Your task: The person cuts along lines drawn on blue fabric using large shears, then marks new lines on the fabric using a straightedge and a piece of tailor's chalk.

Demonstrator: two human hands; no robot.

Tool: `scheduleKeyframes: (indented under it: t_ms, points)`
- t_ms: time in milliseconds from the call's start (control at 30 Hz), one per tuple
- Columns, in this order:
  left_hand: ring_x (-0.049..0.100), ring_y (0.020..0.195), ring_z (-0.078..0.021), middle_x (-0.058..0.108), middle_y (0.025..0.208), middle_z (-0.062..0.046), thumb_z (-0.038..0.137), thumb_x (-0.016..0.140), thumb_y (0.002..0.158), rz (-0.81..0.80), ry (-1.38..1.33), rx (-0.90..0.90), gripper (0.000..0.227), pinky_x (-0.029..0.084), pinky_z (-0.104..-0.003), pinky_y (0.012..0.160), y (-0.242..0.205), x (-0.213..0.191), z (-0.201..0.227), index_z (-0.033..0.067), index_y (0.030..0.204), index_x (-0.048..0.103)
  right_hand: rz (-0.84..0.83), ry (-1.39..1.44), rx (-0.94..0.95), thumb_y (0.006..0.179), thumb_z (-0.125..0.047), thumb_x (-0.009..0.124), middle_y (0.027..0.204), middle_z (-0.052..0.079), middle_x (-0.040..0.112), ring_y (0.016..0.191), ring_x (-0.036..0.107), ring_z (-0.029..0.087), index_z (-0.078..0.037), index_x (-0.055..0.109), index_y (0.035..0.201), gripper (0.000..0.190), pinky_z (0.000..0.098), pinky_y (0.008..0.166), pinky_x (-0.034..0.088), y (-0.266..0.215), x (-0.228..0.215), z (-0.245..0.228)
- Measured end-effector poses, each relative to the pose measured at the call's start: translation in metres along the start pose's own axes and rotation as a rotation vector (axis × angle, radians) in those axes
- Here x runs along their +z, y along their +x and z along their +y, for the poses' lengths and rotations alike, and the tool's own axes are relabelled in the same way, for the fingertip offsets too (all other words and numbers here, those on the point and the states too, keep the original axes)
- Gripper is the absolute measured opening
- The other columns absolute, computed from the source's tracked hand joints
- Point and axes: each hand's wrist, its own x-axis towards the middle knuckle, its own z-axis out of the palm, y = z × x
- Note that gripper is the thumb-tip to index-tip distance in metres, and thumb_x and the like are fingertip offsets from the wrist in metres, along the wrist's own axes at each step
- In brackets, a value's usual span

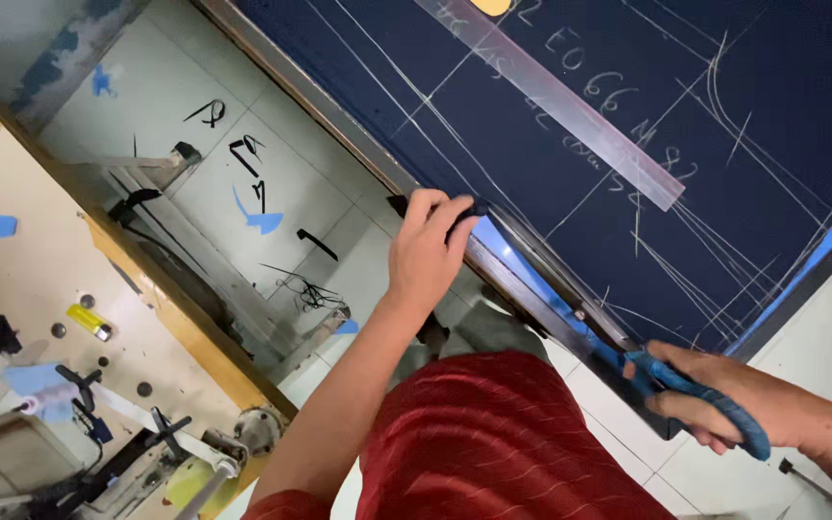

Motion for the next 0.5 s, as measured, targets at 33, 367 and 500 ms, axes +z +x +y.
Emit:
scheduleKeyframes:
  t_ms: [33, 367, 500]
  points:
    - [0.051, 0.069, -0.0192, 0.055, 0.11, -0.007, 0.018, 0.07, 0.1, -0.004, -0.044, -0.006, 0.024, 0.044, -0.035, 0.048, 0.002, 0.0, 0.0, 0.0055, 0.121, 0.071, -0.074, 0.0, -0.022, 0.093, -0.02, 0.069, 0.06, 0.014, 0.061, 0.049, 0.06, 0.024, -0.021, 0.071, 0.132, 0.04, 0.0355, 0.053, 0.055, 0.002, -0.002, 0.003]
    - [0.051, 0.064, -0.0165, 0.06, 0.105, -0.005, 0.015, 0.072, 0.098, -0.021, -0.188, -0.043, 0.014, 0.046, -0.034, 0.059, 0.006, -0.008, -0.005, 0.0094, 0.109, 0.079, -0.217, -0.112, -0.347, 0.095, -0.031, 0.062, 0.062, 0.002, 0.061, 0.058, 0.061, 0.013, -0.019, 0.06, 0.132, 0.04, 0.0272, 0.064, 0.057, 0.044, -0.015, -0.04]
    - [0.054, 0.067, -0.0174, 0.06, 0.105, -0.005, 0.012, 0.073, 0.097, -0.033, -0.254, -0.041, 0.015, 0.049, -0.032, 0.065, 0.009, -0.014, -0.006, 0.0079, 0.111, 0.079, -0.162, -0.117, -0.268, 0.095, -0.029, 0.061, 0.053, 0.003, 0.057, 0.05, 0.058, 0.015, -0.028, 0.057, 0.144, 0.049, 0.0302, 0.058, 0.055, 0.042, -0.012, -0.042]
